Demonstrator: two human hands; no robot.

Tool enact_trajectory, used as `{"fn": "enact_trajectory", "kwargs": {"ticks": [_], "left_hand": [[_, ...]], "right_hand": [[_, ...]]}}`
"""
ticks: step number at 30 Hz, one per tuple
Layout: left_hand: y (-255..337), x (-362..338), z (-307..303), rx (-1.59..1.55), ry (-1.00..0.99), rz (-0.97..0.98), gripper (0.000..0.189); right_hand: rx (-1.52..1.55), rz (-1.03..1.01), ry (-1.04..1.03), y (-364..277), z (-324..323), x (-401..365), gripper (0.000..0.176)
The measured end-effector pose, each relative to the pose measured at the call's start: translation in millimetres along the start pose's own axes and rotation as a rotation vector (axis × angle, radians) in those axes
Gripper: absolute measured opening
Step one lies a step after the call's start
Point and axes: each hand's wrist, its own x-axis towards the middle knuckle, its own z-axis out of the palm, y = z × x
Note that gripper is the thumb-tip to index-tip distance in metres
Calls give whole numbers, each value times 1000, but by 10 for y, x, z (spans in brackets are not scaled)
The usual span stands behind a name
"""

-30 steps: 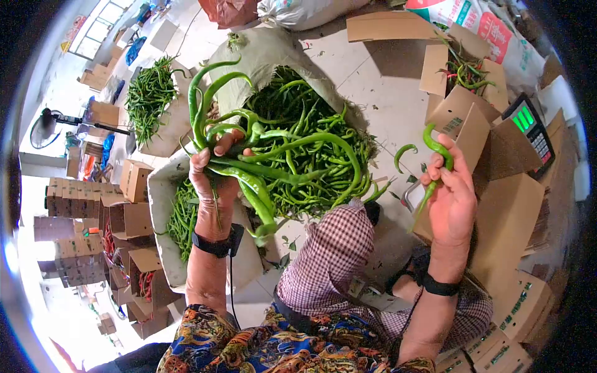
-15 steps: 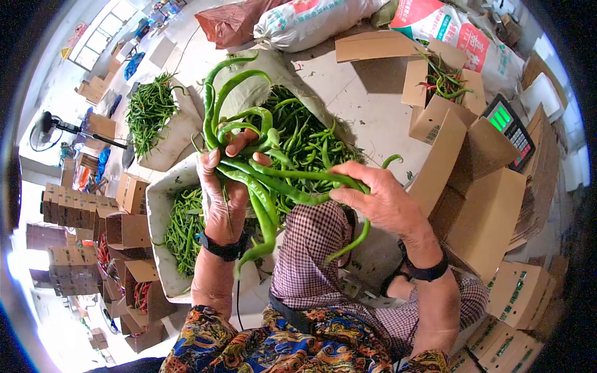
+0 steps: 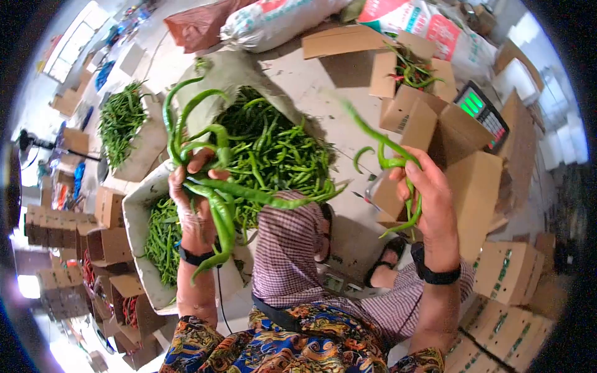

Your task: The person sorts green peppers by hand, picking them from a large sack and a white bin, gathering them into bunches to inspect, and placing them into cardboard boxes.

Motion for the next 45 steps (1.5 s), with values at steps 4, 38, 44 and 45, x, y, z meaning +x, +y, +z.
{"fn": "enact_trajectory", "kwargs": {"ticks": [4,38,44,45], "left_hand": [[-10,-19,-61,2,-88,-58,44],[-598,-358,695,-328,-471,-456,33],[-785,-477,626,-354,-479,-501,27],[-798,-479,580,-344,-491,-484,29]], "right_hand": [[118,-9,68,-27,-203,-91,35],[81,103,-784,378,740,457,60],[-115,85,-915,426,1001,211,55],[-112,88,-919,534,1007,200,55]]}}
